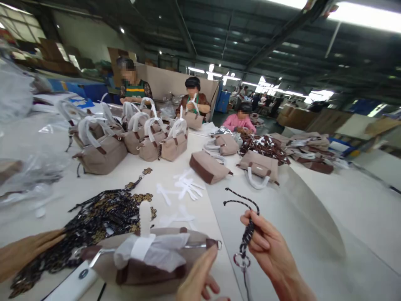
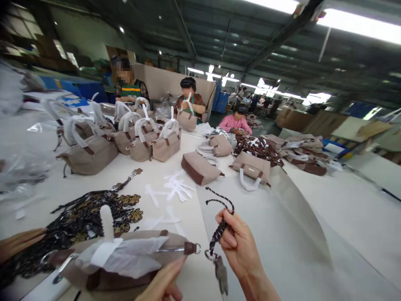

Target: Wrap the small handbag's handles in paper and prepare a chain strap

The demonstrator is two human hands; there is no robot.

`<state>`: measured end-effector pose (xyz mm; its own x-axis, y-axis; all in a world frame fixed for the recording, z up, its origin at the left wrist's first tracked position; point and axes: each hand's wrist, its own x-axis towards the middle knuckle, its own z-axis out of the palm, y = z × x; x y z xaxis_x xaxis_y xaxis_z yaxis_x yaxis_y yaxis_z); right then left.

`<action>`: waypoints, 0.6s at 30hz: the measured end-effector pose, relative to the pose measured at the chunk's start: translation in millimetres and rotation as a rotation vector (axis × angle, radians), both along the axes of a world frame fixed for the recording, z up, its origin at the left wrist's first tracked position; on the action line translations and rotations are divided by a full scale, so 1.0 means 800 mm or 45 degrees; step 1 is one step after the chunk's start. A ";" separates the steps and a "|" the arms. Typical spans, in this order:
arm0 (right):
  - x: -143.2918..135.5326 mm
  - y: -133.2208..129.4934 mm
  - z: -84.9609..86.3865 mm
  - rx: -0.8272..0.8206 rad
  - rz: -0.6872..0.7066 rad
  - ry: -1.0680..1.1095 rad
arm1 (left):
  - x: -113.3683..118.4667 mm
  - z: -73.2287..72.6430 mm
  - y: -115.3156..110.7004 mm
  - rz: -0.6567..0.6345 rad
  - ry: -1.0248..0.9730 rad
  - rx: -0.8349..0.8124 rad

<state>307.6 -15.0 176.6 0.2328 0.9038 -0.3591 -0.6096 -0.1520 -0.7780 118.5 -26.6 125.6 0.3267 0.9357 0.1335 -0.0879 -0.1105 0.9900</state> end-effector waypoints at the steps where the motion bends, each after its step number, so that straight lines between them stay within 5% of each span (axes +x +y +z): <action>1: -0.005 -0.012 -0.001 -0.018 -0.013 0.062 | 0.007 -0.001 -0.008 -0.033 0.017 -0.007; 5: -0.024 -0.048 -0.013 -0.039 -0.052 0.190 | 0.026 -0.005 -0.040 -0.178 0.112 -0.136; 12: -0.033 -0.091 -0.059 -0.026 -0.087 -0.027 | 0.008 0.001 -0.065 -0.033 -0.183 -0.908; 18: -0.038 -0.133 -0.100 -0.285 0.213 -0.982 | -0.012 -0.005 -0.069 0.013 -0.335 -1.028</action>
